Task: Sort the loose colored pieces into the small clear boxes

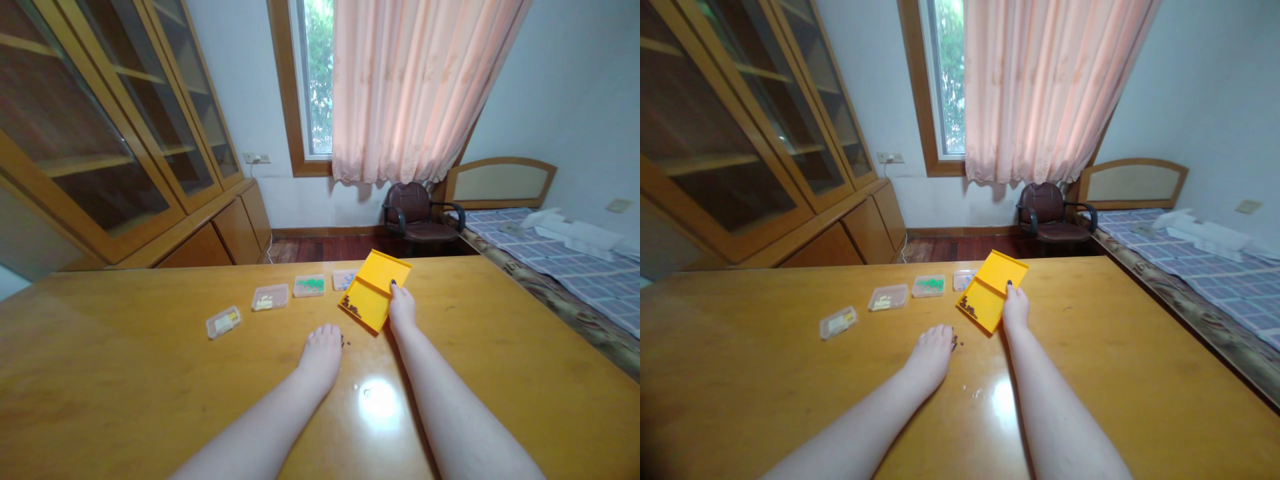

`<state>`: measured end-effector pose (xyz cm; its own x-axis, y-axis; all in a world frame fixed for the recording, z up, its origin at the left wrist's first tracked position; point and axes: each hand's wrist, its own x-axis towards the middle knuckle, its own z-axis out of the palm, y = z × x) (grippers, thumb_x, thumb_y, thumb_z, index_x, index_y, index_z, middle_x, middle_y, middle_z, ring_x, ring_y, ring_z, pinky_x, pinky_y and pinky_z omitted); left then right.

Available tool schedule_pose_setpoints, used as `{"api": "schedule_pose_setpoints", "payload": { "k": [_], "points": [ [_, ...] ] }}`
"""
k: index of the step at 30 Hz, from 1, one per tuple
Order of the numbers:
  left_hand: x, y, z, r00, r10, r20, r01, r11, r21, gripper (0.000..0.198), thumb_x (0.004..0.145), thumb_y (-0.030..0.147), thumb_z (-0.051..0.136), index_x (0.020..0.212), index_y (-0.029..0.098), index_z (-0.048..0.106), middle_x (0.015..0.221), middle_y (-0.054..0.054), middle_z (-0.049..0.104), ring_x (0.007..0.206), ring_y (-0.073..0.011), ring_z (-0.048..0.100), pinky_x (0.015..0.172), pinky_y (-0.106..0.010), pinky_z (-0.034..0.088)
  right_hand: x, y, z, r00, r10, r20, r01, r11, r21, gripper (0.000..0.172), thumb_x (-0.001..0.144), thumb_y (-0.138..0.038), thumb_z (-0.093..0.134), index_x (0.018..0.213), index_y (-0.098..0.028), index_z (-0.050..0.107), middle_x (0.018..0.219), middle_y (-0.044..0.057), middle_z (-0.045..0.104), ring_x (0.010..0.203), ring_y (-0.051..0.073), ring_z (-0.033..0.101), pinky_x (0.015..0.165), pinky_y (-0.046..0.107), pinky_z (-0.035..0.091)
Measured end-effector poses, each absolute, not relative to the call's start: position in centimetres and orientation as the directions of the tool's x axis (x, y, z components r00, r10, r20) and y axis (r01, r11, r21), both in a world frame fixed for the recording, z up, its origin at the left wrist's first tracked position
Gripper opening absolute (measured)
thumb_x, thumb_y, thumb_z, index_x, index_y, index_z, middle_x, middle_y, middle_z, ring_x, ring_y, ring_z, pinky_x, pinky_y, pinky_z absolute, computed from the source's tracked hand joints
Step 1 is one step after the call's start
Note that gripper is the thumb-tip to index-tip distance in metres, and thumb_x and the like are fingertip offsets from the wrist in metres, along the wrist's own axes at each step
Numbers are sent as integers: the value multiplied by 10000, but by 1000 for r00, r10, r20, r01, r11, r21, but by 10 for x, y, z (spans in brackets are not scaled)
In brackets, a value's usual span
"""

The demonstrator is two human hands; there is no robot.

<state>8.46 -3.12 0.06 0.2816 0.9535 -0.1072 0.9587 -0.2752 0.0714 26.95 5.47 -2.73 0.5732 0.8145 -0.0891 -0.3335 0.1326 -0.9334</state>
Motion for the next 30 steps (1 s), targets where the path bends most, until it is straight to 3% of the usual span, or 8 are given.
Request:
{"api": "schedule_pose_setpoints", "payload": {
  "k": [15,18,21,25,30],
  "points": [
    [86,-33,7,315,946,-76,948,-309,75,223,838,61,326,921,142,517,925,-100,565,895,-215,544,784,-352,412,272,55,-29,566,817,-109,-336,109,-935,285,628,-409,621,763,-159,605,721,39,686,665,205,628,553,283,497],
    [82,-26,9,315,948,-33,941,-308,138,198,838,73,347,916,151,512,927,-91,561,878,-208,543,770,-346,418,270,54,-26,563,819,-112,-353,116,-928,273,620,-397,624,751,-158,606,718,37,689,663,205,631,560,283,500],
    [74,-15,6,284,951,122,907,-308,286,147,846,126,389,902,165,519,918,-71,568,862,-192,539,773,-329,425,267,51,-21,534,838,-111,-375,118,-919,254,613,-389,637,728,-164,610,712,37,694,667,209,639,584,290,506],
    [66,-4,0,306,891,336,743,-444,500,136,840,154,420,912,182,532,896,-50,582,850,-164,541,778,-300,441,259,45,-15,343,932,-113,-441,54,-896,275,593,-394,676,746,-171,633,755,44,708,694,234,654,628,325,515],
    [65,-2,-5,413,819,399,651,-572,499,151,839,207,463,954,199,560,925,-34,621,885,-158,560,827,-311,443,250,38,-13,50,992,-112,-457,-77,-886,301,605,-397,691,786,-160,650,753,61,711,689,254,663,643,349,516]
  ]
}}
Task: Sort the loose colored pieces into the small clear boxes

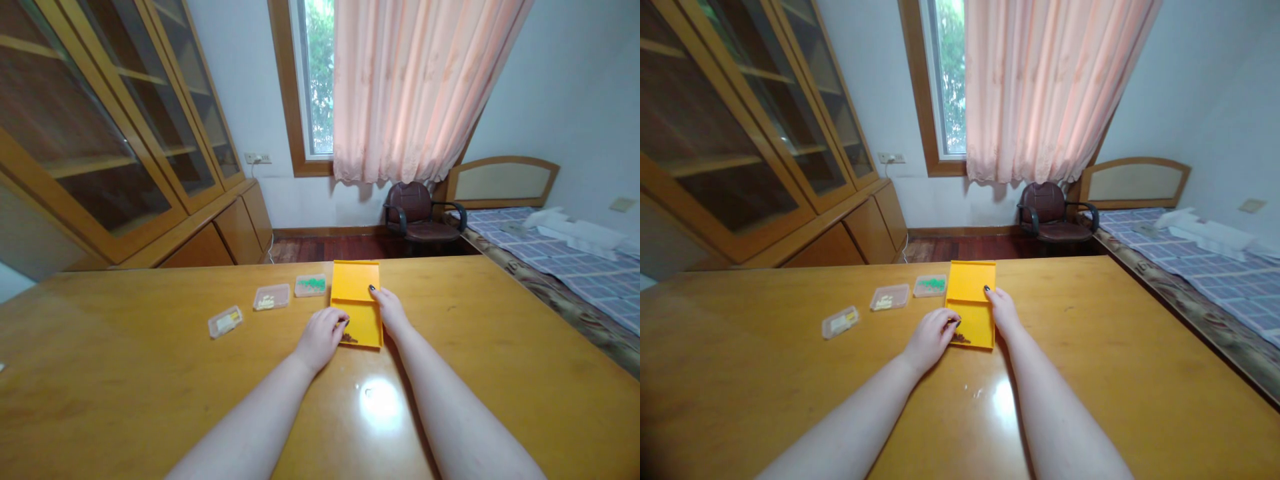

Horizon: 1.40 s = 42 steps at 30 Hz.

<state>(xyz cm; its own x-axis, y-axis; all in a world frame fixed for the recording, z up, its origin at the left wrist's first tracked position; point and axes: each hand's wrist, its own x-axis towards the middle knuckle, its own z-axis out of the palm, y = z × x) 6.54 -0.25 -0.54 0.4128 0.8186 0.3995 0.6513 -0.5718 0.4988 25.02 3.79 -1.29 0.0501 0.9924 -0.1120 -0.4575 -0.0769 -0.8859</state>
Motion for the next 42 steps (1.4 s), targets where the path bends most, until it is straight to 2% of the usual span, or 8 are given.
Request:
{"api": "schedule_pose_setpoints", "payload": {
  "k": [4,9,13,16,20,24,32,42],
  "points": [
    [66,-3,-4,407,826,390,717,-554,424,348,818,238,512,1161,190,480,1148,-70,571,1065,-182,511,938,-340,400,250,39,-14,43,992,-116,-454,-84,-887,313,610,-395,687,800,-149,650,752,70,711,681,255,663,628,347,520],
    [72,-19,4,329,892,310,870,-414,269,431,832,239,450,1261,199,423,1324,-99,436,1195,-210,408,1005,-372,331,258,47,-20,270,953,-136,-456,2,-890,282,600,-382,675,761,-153,637,741,55,709,651,236,657,607,334,525],
    [86,-38,-6,87,992,90,992,-94,78,715,746,449,550,1362,179,307,1453,-184,195,1311,-391,172,1002,-629,154,264,52,-25,433,890,-140,-433,69,-899,235,617,-363,649,742,-167,617,736,37,704,675,221,653,608,318,528],
    [93,-44,-20,35,995,-96,999,-33,17,788,739,548,501,1388,177,252,1469,-198,97,1317,-437,92,938,-717,90,266,54,-27,467,876,-122,-419,98,-903,222,623,-357,639,744,-173,610,739,28,701,683,213,650,605,312,528],
    [90,-37,-24,159,977,-141,985,-148,84,748,805,555,371,1394,120,222,1464,-199,113,1344,-362,75,1012,-641,60,264,53,-26,455,884,-111,-427,107,-898,229,625,-373,637,738,-176,605,744,31,699,685,216,648,595,318,531],
    [82,-24,-16,366,925,-104,915,-337,221,627,847,424,359,1385,123,247,1463,-140,188,1356,-269,124,1083,-527,79,263,52,-24,460,880,-120,-434,105,-895,230,618,-369,646,734,-174,606,745,31,698,690,215,648,602,317,532],
    [74,-9,-16,467,884,5,761,-405,507,442,838,204,377,1273,166,444,1373,-77,408,1281,-183,336,1105,-416,190,264,49,-19,481,869,-116,-418,111,-902,236,609,-369,643,730,-171,598,713,25,692,653,213,644,592,317,520],
    [78,-23,-1,633,774,33,627,-537,565,422,822,247,470,1244,228,471,1322,-40,476,1236,-161,399,1099,-379,232,265,49,-20,496,864,-87,-352,109,-930,274,615,-419,635,728,-173,593,735,47,698,713,227,645,614,306,511]
  ]
}}
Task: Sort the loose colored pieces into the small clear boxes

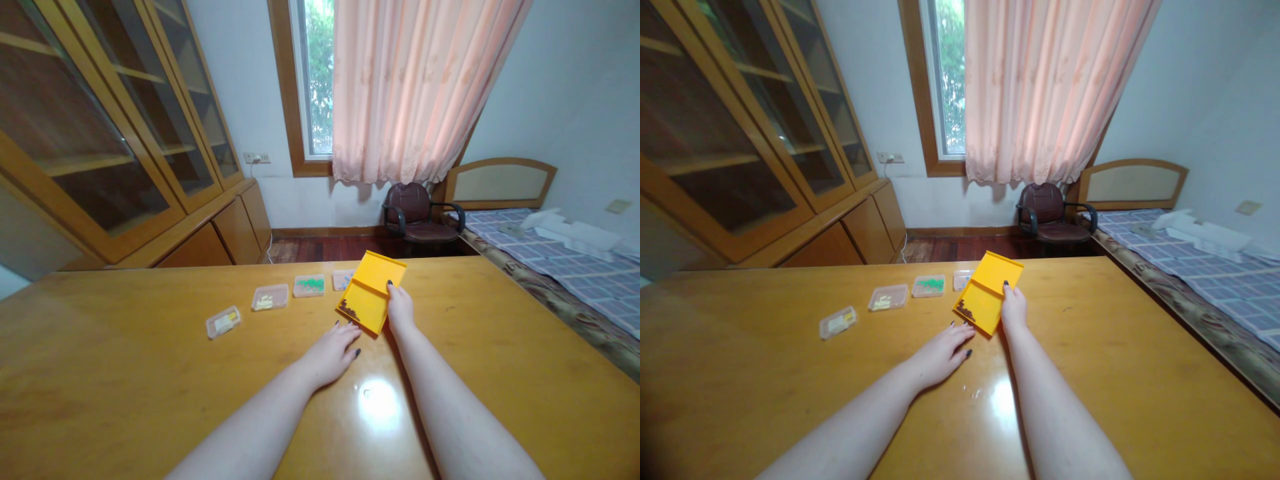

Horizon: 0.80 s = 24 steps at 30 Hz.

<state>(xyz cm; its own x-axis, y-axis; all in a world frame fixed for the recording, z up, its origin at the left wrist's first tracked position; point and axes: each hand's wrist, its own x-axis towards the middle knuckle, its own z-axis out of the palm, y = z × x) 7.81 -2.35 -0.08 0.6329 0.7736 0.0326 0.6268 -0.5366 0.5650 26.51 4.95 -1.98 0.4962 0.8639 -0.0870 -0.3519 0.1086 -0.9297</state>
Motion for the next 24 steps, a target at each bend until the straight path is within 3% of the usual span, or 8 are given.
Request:
{"api": "schedule_pose_setpoints", "payload": {
  "k": [4,7,10,13,20,24],
  "points": [
    [79,-24,0,675,736,40,608,-586,535,423,823,242,471,1246,226,465,1321,-41,474,1236,-162,395,1082,-354,264,265,51,-22,489,868,-87,-364,112,-925,277,619,-417,633,741,-171,594,744,50,699,702,221,643,606,302,512],
    [82,-30,4,630,773,66,685,-594,422,387,824,237,468,1211,214,482,1300,-59,482,1194,-183,427,1023,-342,334,266,52,-24,483,870,-95,-385,114,-916,266,613,-403,639,747,-177,592,735,37,696,679,216,640,598,307,511],
    [86,-37,9,438,898,45,866,-435,248,272,831,297,459,1062,180,542,1099,-94,572,1041,-232,510,896,-383,408,266,52,-25,472,876,-101,-394,107,-913,265,609,-400,644,745,-179,591,728,27,693,664,211,638,589,307,509],
    [86,-40,12,265,964,15,956,-264,124,323,808,431,477,966,156,542,962,-107,566,949,-265,523,804,-397,420,267,52,-26,478,874,-92,-369,104,-924,268,609,-407,639,741,-180,589,716,26,693,653,209,635,576,301,503],
    [87,-32,7,293,955,-37,951,-287,114,505,745,604,471,971,155,519,928,-107,563,901,-274,539,773,-387,412,267,52,-25,485,869,-98,-364,99,-926,267,601,-402,646,734,-176,596,704,33,695,648,210,636,561,290,500],
    [91,-31,8,307,950,-53,948,-301,106,501,744,599,478,981,161,528,935,-108,569,917,-276,543,783,-389,409,266,51,-23,478,871,-113,-362,78,-929,255,609,-392,645,735,-175,598,696,35,695,644,214,639,554,295,503]
  ]
}}
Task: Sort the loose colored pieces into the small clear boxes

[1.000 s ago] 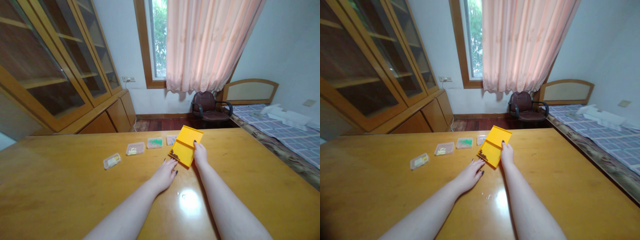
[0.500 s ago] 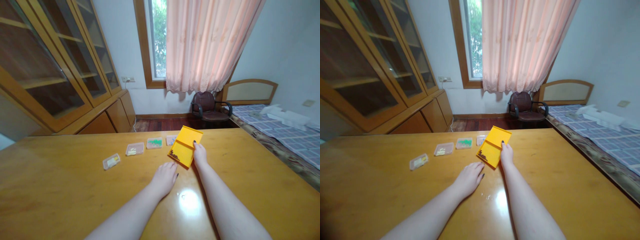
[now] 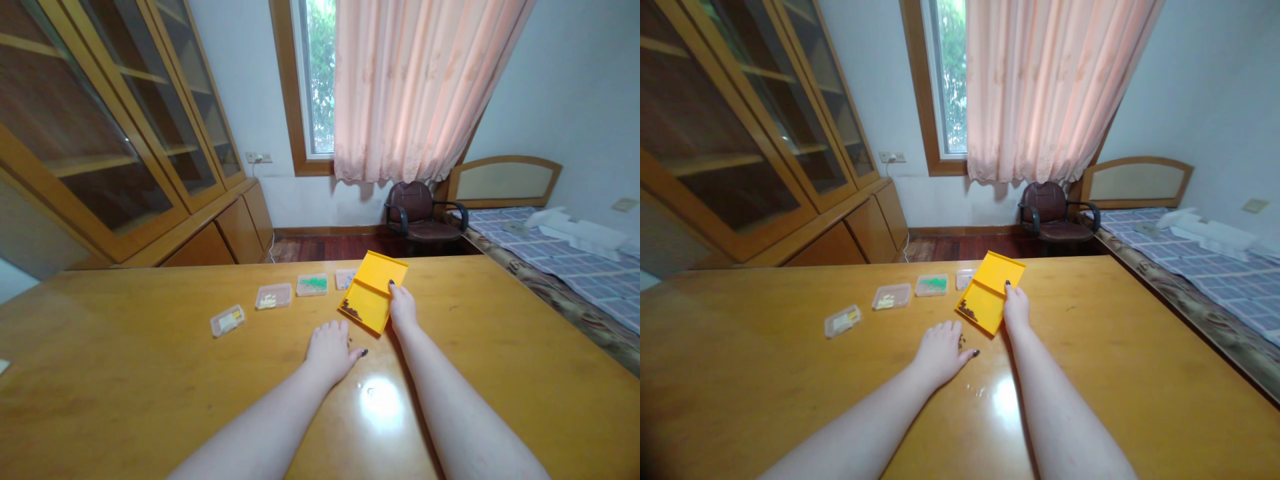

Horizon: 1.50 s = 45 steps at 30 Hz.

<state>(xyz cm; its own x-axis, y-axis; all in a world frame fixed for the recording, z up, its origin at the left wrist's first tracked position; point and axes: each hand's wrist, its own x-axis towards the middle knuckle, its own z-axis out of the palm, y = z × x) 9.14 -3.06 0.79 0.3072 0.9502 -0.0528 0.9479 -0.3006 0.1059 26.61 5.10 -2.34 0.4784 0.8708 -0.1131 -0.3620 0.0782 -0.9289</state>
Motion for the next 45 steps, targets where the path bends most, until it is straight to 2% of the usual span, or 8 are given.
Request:
{"api": "schedule_pose_setpoints", "payload": {
  "k": [5,9,12,16,19,26,35,45],
  "points": [
    [89,-26,5,331,942,-59,941,-325,93,287,851,399,402,969,174,536,933,-100,581,909,-242,559,775,-369,420,266,50,-22,486,866,-117,-345,66,-936,251,615,-397,640,726,-176,603,726,46,702,696,229,648,594,310,516],
    [88,-22,1,348,937,-38,936,-344,76,217,861,305,379,937,179,540,904,-87,591,872,-240,576,737,-370,435,265,49,-21,481,869,-118,-356,71,-932,264,612,-395,643,745,-169,610,748,51,704,689,230,648,585,314,520],
    [87,-22,1,298,954,-43,953,-294,79,226,860,311,380,942,173,538,895,-93,595,875,-248,579,729,-374,439,264,48,-20,481,869,-112,-349,73,-934,256,614,-393,642,731,-167,611,757,61,706,702,235,651,585,314,523],
    [85,-23,5,114,992,-58,992,-111,54,325,832,406,425,980,139,535,909,-128,599,893,-264,579,740,-371,438,264,49,-19,480,869,-118,-351,67,-934,244,620,-391,636,728,-174,609,751,58,707,715,240,656,604,322,528],
    [82,-21,8,66,995,-76,997,-63,41,378,824,450,422,958,124,560,888,-142,617,876,-272,591,733,-373,442,265,50,-22,464,878,-113,-355,67,-933,252,628,-396,628,753,-178,613,768,54,708,729,241,657,614,328,532],
    [81,-13,10,78,984,-162,997,-73,41,358,867,357,349,915,121,614,833,-155,663,836,-286,632,703,-388,463,265,53,-27,478,871,-113,-360,78,-930,249,625,-389,629,751,-174,616,776,52,705,731,235,653,609,317,529],
    [78,-10,2,110,986,-124,994,-108,23,311,854,210,335,890,117,629,812,-154,672,818,-276,646,691,-396,484,266,52,-26,470,877,-99,-351,83,-933,270,622,-399,641,754,-165,626,768,55,703,715,230,649,615,312,523],
    [77,-7,-2,129,976,-175,992,-129,8,319,865,204,318,939,121,618,860,-156,666,852,-269,640,711,-386,486,267,56,-33,444,890,-108,-365,69,-928,292,608,-397,643,770,-154,630,771,56,706,698,227,651,602,307,522]
  ]
}}
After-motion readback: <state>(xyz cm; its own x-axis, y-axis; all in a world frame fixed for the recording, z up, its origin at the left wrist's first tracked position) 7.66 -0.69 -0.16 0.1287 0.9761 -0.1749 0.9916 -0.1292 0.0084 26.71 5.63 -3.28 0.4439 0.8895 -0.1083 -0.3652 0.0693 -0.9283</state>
